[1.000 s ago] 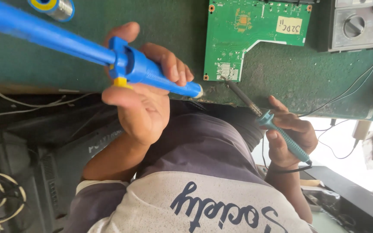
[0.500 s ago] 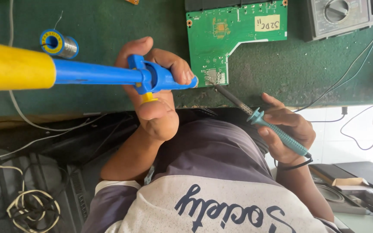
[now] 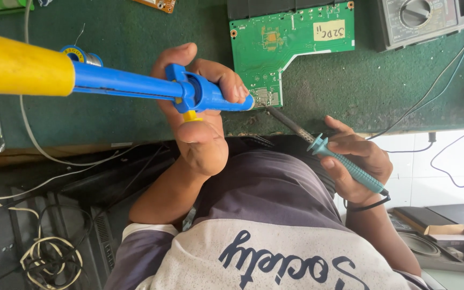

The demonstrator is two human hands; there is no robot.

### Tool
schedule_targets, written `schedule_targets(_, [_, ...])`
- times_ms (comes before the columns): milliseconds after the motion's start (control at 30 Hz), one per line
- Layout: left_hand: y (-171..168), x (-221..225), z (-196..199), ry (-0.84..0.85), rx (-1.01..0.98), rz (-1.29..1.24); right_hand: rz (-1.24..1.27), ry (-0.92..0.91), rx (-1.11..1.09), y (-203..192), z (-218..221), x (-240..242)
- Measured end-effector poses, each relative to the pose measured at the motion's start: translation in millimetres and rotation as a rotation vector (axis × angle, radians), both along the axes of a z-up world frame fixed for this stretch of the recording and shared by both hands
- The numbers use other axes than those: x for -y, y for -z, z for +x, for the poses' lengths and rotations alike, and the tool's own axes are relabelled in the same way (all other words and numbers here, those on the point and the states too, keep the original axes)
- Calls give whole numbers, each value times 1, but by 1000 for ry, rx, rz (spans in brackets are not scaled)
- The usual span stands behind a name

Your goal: Desoldering electronic components from a printed circuit board using a soldering iron and a desoldering pump.

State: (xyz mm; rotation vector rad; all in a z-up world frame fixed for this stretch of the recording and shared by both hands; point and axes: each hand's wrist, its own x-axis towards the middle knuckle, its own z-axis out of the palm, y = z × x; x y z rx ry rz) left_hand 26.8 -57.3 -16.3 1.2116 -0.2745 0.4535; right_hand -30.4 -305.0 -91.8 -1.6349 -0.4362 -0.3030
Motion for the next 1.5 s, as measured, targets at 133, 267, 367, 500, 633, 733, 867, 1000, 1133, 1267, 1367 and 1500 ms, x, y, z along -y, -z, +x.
schedule_targets(133, [0, 3, 0, 2, 0, 12, -5, -8, 5, -2, 0, 0])
schedule_targets(267, [-1, 5, 2, 1, 21, 36, -13, -12, 8, -3, 1, 0])
schedule_targets(367, [-2, 5, 3, 5, 27, 62, -7, -20, 12, -2, 1, 0])
schedule_targets(500, [0, 5, 3, 20, 23, 85, -6, -23, 8, -1, 0, 1])
schedule_targets(633, [2, 5, 3, 20, 12, 100, -11, -21, 13, -2, 0, 0])
schedule_targets(733, [2, 5, 3, 28, 20, 107, -18, -17, 10, -3, 1, 0])
schedule_targets(867, [0, 5, 3, 35, 17, 114, -19, -21, 10, -3, 1, 0])
schedule_targets(1000, [-1, 5, 3, 36, 15, 122, -22, -22, 15, -3, 1, 1])
schedule_targets(1133, [1, 6, 4, 41, 23, 135, -20, -24, 7, -4, 1, 0])
schedule_targets(1267, [5, 9, 5, 44, 50, 167, -9, -18, 9, -2, 1, 1])
schedule_targets(1367, [5, 12, 6, 54, 76, 183, 3, 0, 16, -4, 0, -3])
schedule_targets(1500, [7, 15, 8, 114, 79, 191, 132, 120, 26, -4, 1, -7])
